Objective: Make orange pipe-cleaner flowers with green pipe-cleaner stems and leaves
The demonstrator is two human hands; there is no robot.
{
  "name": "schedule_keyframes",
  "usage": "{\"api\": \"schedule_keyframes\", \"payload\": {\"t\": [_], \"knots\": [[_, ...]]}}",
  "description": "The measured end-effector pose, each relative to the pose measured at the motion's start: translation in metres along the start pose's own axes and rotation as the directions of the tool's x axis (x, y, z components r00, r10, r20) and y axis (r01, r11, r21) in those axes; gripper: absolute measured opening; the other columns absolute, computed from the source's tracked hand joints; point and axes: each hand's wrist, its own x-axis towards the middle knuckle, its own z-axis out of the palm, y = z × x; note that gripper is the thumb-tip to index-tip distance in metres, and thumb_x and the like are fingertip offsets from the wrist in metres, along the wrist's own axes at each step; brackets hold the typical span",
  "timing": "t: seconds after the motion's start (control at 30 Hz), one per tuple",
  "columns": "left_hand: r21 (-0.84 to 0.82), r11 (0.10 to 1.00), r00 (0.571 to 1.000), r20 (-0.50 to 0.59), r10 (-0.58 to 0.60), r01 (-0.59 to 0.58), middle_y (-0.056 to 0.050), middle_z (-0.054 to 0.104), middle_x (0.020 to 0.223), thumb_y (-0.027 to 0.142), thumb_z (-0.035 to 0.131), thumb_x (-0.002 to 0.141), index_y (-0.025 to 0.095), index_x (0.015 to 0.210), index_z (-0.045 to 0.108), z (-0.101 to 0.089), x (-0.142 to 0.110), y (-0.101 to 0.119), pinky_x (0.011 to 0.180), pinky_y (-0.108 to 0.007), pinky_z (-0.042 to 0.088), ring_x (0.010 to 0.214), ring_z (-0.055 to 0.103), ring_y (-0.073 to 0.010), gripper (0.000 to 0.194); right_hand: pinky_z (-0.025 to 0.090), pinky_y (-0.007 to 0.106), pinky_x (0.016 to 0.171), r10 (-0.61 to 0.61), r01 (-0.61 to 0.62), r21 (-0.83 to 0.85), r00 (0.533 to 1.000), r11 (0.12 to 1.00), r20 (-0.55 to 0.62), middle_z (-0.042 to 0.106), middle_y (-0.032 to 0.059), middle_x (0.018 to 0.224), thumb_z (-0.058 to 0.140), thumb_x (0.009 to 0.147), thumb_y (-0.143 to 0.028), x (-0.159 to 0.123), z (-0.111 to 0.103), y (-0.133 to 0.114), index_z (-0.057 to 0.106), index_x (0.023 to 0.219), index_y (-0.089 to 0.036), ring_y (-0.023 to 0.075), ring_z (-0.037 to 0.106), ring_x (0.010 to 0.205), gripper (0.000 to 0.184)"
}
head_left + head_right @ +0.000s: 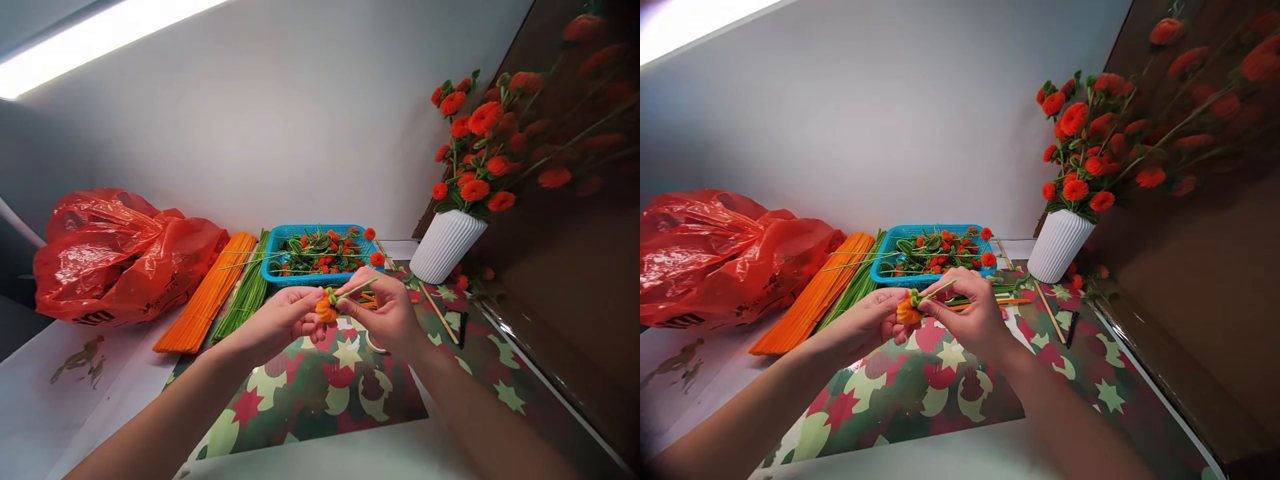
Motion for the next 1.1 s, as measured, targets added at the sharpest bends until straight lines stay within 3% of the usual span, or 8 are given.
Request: {"api": "schedule_keyframes", "payload": {"t": [0.1,0.3,0.4,0.67,0.83,0.9,1.0,1.1], "knots": [[-0.030,0.999,0.999,0.011,-0.039,0.039,-0.003,0.061,0.060,0.050,0.060,0.083,0.012,0.075,0.066,0.000,0.001,0.000,0.052,-0.020,0.045,0.050,0.055,-0.0082,0.039,0.043,0.034,0.069,-0.023,0.024,-0.056,1.000,0.998,0.008,0.064,0.0016,0.068,0.066,0.082,-0.028,0.000,0.001,0.000,0.067,0.073,-0.021,0.0162,0.056,0.068,0.012],[0.142,0.959,0.961,-0.090,0.261,-0.247,-0.003,0.069,0.088,0.025,0.079,0.070,0.020,0.103,0.066,0.003,0.001,0.000,0.074,-0.024,0.051,0.077,0.063,-0.0125,0.035,0.042,0.034,0.070,0.035,-0.049,-0.116,0.992,0.992,-0.117,0.062,0.0003,0.067,0.063,0.083,-0.026,-0.002,0.004,0.000,0.057,0.064,-0.020,0.0155,0.055,0.065,0.021],[0.118,0.976,0.978,-0.087,0.192,-0.181,-0.002,0.067,0.071,0.036,0.071,0.077,0.015,0.091,0.069,0.003,0.001,0.000,0.065,-0.022,0.050,0.064,0.062,-0.0111,0.026,0.042,0.035,0.071,0.016,-0.031,-0.115,0.991,0.993,-0.132,0.063,0.0004,0.067,0.063,0.084,-0.027,-0.004,0.006,-0.001,0.059,0.065,-0.020,0.0154,0.056,0.065,0.021],[-0.036,0.993,0.992,0.054,-0.113,0.116,-0.003,0.060,0.054,0.055,0.059,0.081,0.012,0.070,0.064,0.006,0.000,-0.001,0.046,-0.019,0.046,0.044,0.056,-0.0087,0.044,0.043,0.036,0.072,-0.174,0.168,-0.124,0.984,0.978,-0.038,0.065,0.0016,0.070,0.061,0.086,-0.034,-0.004,0.003,0.000,0.063,0.073,-0.022,0.0171,0.057,0.068,0.018],[0.149,0.949,0.943,-0.142,0.300,-0.279,-0.005,0.069,0.094,0.030,0.080,0.066,0.019,0.100,0.066,0.009,0.000,-0.002,0.073,-0.027,0.055,0.084,0.066,-0.0172,0.038,0.041,0.034,0.069,-0.083,0.060,-0.151,0.985,0.987,-0.150,0.062,0.0004,0.066,0.061,0.085,-0.027,-0.004,0.005,-0.001,0.059,0.066,-0.021,0.0160,0.055,0.065,0.020],[0.222,0.922,0.926,-0.135,0.352,-0.318,-0.004,0.071,0.093,0.024,0.081,0.066,0.019,0.096,0.068,0.009,0.000,-0.002,0.076,-0.028,0.055,0.085,0.066,-0.0173,0.033,0.041,0.033,0.068,-0.008,-0.015,-0.133,0.985,0.991,-0.170,0.060,0.0005,0.064,0.061,0.085,-0.028,-0.005,0.007,-0.002,0.057,0.064,-0.020,0.0161,0.055,0.064,0.022],[0.174,0.958,0.957,-0.140,0.255,-0.229,-0.001,0.072,0.078,0.032,0.073,0.075,0.017,0.088,0.070,0.010,-0.001,-0.001,0.068,-0.022,0.053,0.070,0.067,-0.0129,0.020,0.041,0.033,0.067,0.048,-0.061,-0.071,0.985,0.996,-0.168,0.060,0.0002,0.064,0.061,0.085,-0.030,-0.006,0.009,-0.005,0.058,0.066,-0.021,0.0161,0.054,0.063,0.021],[0.022,0.998,0.996,-0.055,0.065,-0.064,0.002,0.069,0.064,0.044,0.060,0.084,0.016,0.076,0.070,0.014,-0.004,-0.001,0.057,-0.016,0.050,0.055,0.063,-0.0077,0.031,0.042,0.034,0.070,-0.008,0.007,-0.007,0.991,1.000,-0.136,0.063,0.0006,0.070,0.064,0.083,-0.025,-0.008,0.011,-0.007,0.059,0.070,-0.022,0.0169,0.055,0.068,0.015]]}}
